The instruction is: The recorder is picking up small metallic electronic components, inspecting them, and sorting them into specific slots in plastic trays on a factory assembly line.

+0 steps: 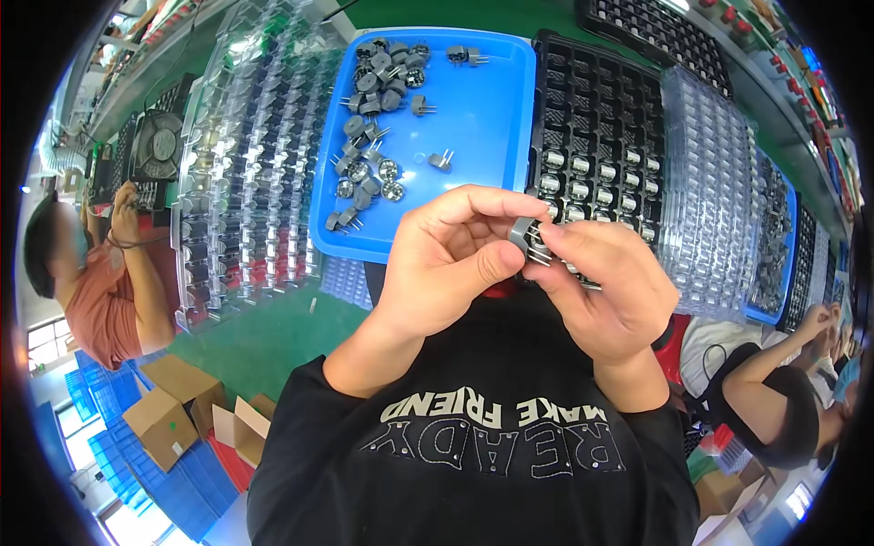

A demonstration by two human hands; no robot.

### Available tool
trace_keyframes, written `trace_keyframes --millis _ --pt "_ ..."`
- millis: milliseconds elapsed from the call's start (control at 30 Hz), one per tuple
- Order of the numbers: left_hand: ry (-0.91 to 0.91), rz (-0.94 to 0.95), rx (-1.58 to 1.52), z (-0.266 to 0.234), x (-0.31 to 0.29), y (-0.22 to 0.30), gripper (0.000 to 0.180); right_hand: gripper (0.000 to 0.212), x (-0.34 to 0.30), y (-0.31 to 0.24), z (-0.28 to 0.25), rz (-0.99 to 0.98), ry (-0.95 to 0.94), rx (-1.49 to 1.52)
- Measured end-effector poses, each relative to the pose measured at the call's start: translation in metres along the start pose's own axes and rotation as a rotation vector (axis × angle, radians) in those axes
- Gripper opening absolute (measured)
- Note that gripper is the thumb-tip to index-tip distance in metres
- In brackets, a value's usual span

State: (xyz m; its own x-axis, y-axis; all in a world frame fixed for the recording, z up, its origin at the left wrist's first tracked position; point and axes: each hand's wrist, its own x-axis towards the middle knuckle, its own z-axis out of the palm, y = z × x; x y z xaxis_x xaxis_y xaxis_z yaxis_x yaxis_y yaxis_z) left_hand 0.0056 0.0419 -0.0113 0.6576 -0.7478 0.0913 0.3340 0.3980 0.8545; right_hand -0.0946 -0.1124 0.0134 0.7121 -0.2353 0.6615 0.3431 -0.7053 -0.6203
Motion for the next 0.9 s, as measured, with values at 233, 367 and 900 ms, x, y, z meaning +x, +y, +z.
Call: trace_keyframes --millis 233,367,900 --pt "-0.067 -0.004 -0.005 -0.005 0.001 0.001 0.033 0.034 -0.003 -0.002 -0.001 0.013 -0.006 -0.022" --pt "-0.038 -0.031 0.05 -0.005 -0.006 0.0 0.031 0.038 -0.009 0.0 -0.004 -0.087 -0.03 -0.096" --pt "0.045 -0.153 0.139 0.016 -0.013 -0.011 0.045 0.03 -0.022 -0.004 -0.03 -0.192 -0.147 -0.345"
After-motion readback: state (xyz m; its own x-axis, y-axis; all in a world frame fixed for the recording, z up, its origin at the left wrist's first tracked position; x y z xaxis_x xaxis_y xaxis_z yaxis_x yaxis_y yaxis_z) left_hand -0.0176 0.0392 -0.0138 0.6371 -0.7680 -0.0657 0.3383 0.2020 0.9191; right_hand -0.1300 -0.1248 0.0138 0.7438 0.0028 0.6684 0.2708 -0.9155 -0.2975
